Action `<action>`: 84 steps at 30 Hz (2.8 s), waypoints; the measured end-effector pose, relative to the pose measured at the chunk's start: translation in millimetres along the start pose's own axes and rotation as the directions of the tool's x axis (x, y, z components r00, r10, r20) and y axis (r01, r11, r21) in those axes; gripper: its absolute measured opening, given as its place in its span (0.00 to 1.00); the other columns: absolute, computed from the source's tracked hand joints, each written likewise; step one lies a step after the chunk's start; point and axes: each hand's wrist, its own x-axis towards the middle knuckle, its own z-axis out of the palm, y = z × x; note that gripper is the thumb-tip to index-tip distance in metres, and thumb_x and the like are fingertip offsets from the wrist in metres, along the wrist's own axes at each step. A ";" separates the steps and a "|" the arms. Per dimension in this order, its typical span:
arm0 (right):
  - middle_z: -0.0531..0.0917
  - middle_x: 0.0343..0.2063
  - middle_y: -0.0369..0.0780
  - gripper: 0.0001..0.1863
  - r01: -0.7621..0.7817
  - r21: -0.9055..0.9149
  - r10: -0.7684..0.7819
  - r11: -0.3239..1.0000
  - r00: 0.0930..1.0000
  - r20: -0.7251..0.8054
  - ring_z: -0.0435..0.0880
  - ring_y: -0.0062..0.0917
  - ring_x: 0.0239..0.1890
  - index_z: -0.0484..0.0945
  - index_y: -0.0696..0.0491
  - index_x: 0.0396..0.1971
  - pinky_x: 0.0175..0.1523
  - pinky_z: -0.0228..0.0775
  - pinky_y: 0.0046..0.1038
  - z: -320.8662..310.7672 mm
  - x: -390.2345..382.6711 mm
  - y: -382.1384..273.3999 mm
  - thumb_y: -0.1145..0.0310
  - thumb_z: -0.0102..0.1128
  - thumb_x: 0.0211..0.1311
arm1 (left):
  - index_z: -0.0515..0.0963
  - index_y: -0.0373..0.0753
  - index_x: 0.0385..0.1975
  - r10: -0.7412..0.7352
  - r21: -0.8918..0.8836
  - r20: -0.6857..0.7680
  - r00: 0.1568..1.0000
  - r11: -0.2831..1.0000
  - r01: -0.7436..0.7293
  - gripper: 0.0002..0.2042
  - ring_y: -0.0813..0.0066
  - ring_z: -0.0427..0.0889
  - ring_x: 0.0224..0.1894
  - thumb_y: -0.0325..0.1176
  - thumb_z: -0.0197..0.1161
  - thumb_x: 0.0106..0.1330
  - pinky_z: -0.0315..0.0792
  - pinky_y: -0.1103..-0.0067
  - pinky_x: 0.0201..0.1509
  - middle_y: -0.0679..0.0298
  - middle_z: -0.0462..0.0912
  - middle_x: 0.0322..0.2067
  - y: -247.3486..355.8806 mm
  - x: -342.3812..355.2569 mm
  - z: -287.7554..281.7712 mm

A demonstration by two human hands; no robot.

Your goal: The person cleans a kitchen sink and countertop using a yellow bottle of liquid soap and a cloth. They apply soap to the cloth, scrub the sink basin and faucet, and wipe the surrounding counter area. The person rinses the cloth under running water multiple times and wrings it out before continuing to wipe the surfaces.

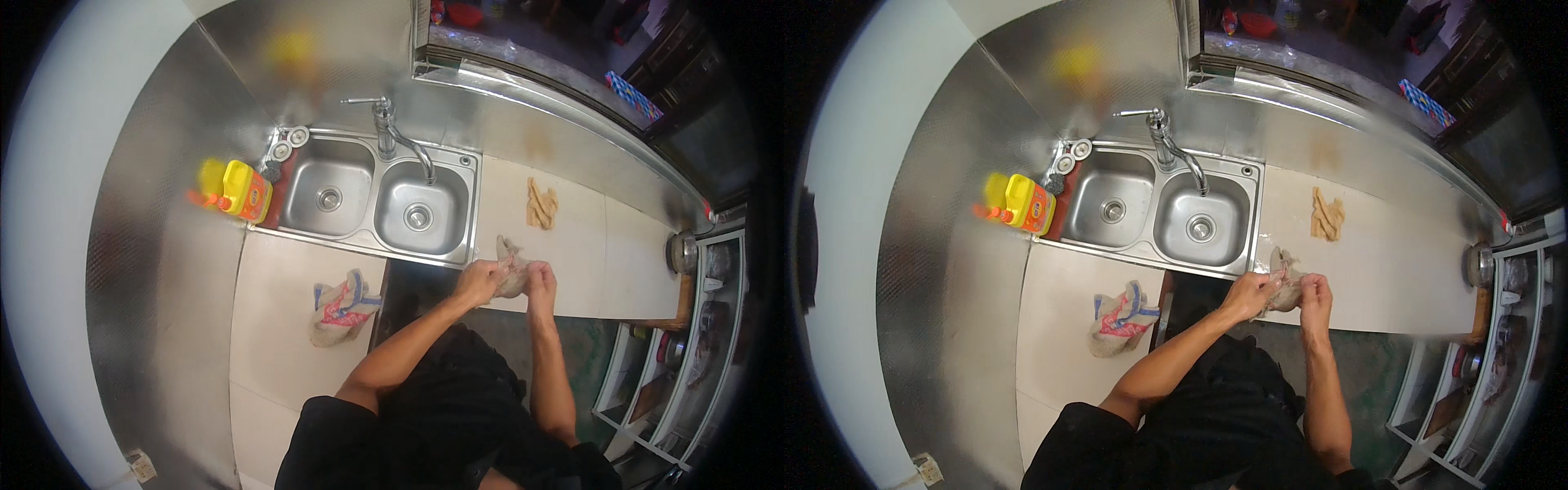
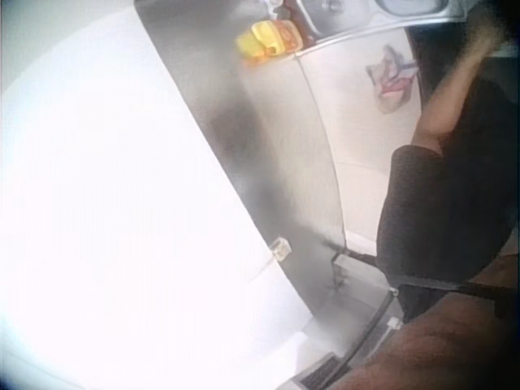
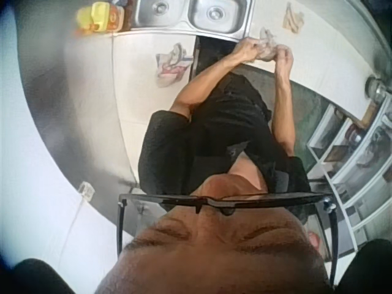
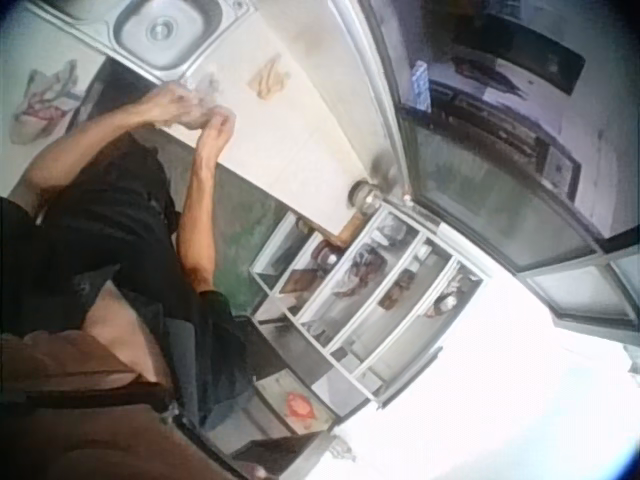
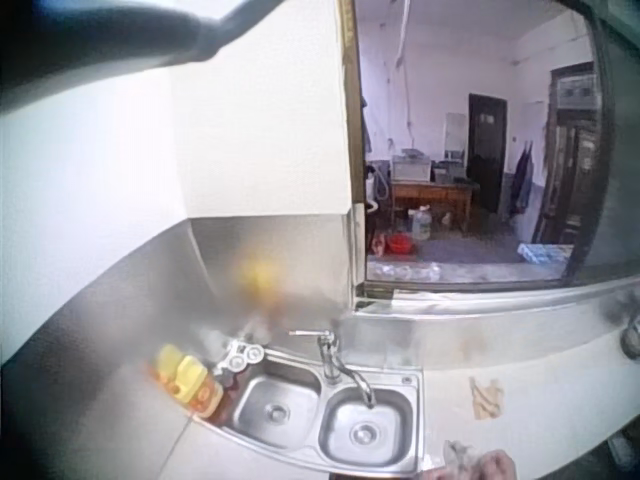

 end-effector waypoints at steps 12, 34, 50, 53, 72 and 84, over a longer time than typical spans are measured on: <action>0.82 0.36 0.34 0.11 0.071 0.054 -0.063 0.996 0.989 -0.135 0.78 0.15 0.37 0.74 0.55 0.46 0.44 0.72 0.22 28.0 29.9 -31.6 0.63 0.57 0.75 | 0.77 0.31 0.46 0.083 -0.640 -0.021 0.996 0.764 -0.077 0.11 0.85 0.76 0.38 0.34 0.54 0.78 0.73 0.83 0.43 0.67 0.83 0.37 0.0 33.8 -4.4; 0.79 0.32 0.30 0.08 0.099 -0.077 -0.091 0.992 0.990 0.106 0.75 0.15 0.36 0.82 0.56 0.42 0.45 0.68 0.20 53.5 87.8 -19.2 0.70 0.56 0.72 | 0.80 0.29 0.49 -0.168 -0.258 -0.841 0.515 0.960 -0.109 0.13 0.68 0.86 0.31 0.25 0.58 0.69 0.81 0.74 0.37 0.57 0.85 0.36 -147.8 36.9 -265.6; 0.79 0.34 0.29 0.10 -0.132 -0.258 0.130 0.957 0.991 -0.026 0.73 0.12 0.37 0.81 0.54 0.40 0.44 0.66 0.17 94.3 142.4 36.8 0.62 0.59 0.74 | 0.84 0.33 0.41 -0.047 0.342 -0.894 0.446 0.572 0.746 0.16 0.43 0.86 0.45 0.36 0.50 0.71 0.79 0.56 0.49 0.43 0.85 0.42 -221.3 156.9 -564.5; 0.80 0.35 0.30 0.10 -0.147 -0.297 0.148 0.943 0.989 -0.018 0.75 0.13 0.38 0.81 0.55 0.40 0.46 0.68 0.19 101.8 145.9 39.2 0.63 0.59 0.74 | 0.83 0.33 0.40 -0.037 0.333 -0.908 0.416 0.539 0.774 0.15 0.42 0.86 0.44 0.35 0.51 0.70 0.79 0.56 0.49 0.43 0.84 0.44 -254.7 163.5 -583.0; 0.71 0.26 0.23 0.10 -0.167 -0.390 0.190 0.906 0.981 0.022 0.63 0.09 0.28 0.81 0.50 0.37 0.33 0.55 0.16 138.4 156.1 57.1 0.60 0.57 0.75 | 0.80 0.32 0.41 -0.254 0.510 -0.577 0.776 0.630 0.586 0.10 0.44 0.86 0.42 0.30 0.55 0.68 0.81 0.58 0.47 0.44 0.81 0.45 -367.1 149.0 -379.8; 0.67 0.24 0.22 0.11 -0.201 -0.426 0.223 0.882 0.975 0.002 0.58 0.08 0.26 0.79 0.50 0.36 0.30 0.49 0.17 146.4 148.9 63.7 0.59 0.57 0.75 | 0.74 0.33 0.52 -0.371 0.440 -0.535 0.759 0.645 0.625 0.16 0.43 0.84 0.46 0.29 0.56 0.66 0.78 0.58 0.52 0.43 0.81 0.46 -421.7 141.4 -378.7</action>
